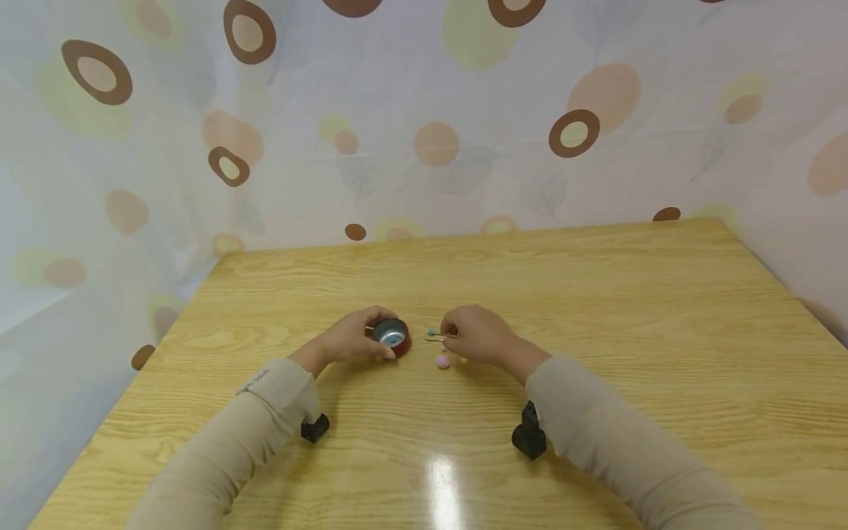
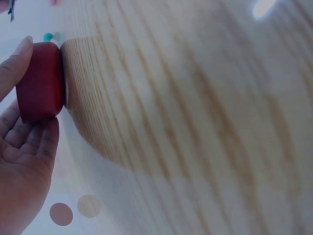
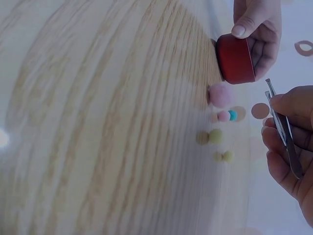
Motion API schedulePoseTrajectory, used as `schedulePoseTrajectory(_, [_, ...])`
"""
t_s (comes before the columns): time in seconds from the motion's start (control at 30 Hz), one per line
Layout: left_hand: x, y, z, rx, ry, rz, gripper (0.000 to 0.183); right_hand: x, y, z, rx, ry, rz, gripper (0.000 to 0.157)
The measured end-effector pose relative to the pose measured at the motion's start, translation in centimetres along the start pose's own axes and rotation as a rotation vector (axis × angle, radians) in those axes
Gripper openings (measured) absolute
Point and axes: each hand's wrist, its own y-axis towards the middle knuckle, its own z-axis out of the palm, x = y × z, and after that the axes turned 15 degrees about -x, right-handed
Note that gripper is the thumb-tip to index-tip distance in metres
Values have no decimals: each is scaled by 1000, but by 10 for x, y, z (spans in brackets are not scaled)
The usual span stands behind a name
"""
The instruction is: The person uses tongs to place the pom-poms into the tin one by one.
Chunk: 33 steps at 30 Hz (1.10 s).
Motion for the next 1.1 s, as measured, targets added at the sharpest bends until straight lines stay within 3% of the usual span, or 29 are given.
schedulePoseTrajectory(0.57, [-1,0,0,4,-12,8,57,-8,-24,-10,-20,-7,1,5])
schedulePoseTrajectory(1.1, [0,0,1,-6,0,11,58,-16,-40,-17,-10,-11,67,5])
